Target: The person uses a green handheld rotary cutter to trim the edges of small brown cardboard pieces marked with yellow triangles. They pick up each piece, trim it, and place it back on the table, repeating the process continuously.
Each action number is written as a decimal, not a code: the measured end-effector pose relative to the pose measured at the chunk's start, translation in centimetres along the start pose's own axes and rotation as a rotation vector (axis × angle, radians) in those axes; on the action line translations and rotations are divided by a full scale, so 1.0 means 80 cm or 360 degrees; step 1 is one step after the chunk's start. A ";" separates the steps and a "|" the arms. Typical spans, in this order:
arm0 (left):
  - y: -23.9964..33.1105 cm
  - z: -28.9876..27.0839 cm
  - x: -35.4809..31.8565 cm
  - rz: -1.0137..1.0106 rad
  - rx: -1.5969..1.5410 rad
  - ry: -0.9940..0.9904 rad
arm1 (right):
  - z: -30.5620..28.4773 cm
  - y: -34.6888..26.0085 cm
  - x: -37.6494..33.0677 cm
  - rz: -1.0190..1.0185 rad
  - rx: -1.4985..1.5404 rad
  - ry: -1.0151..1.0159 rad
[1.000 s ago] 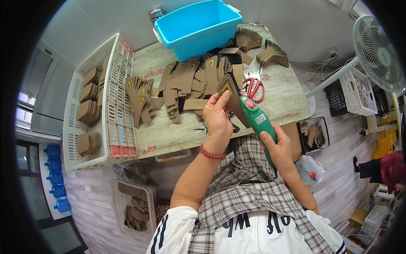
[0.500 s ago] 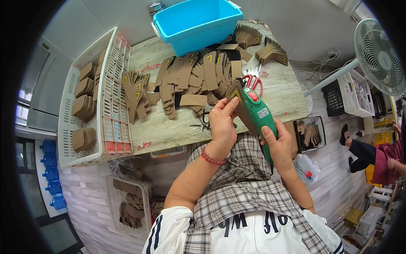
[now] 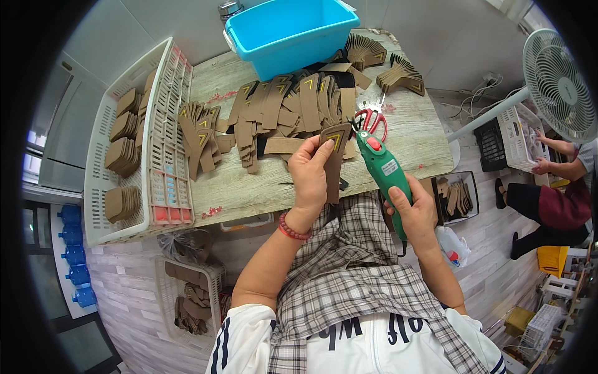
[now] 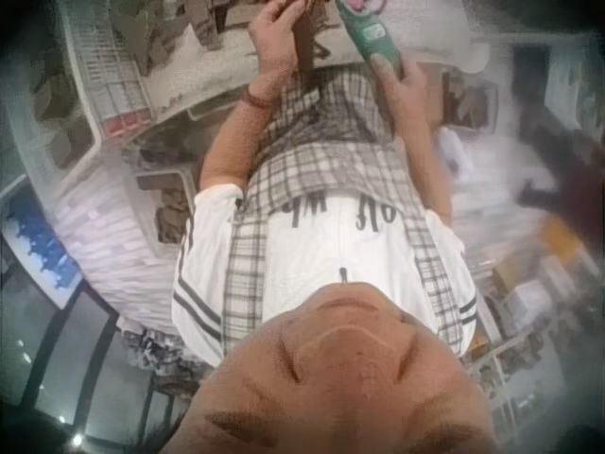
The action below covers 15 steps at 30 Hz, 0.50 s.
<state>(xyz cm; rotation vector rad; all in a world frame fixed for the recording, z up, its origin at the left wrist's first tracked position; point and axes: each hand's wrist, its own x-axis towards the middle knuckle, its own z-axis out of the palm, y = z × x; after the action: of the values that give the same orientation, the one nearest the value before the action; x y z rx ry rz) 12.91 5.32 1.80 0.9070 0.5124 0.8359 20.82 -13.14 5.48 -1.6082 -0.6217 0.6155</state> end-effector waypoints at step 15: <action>0.022 -0.028 0.020 0.0214 0.0448 -0.0256 | -0.005 0.000 -0.002 0.0024 -0.0040 -0.0065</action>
<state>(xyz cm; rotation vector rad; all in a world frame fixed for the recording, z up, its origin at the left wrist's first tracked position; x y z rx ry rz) 11.58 8.30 2.06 1.2686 0.4379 0.8157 20.97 -13.56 5.54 -1.6284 -0.6505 0.6552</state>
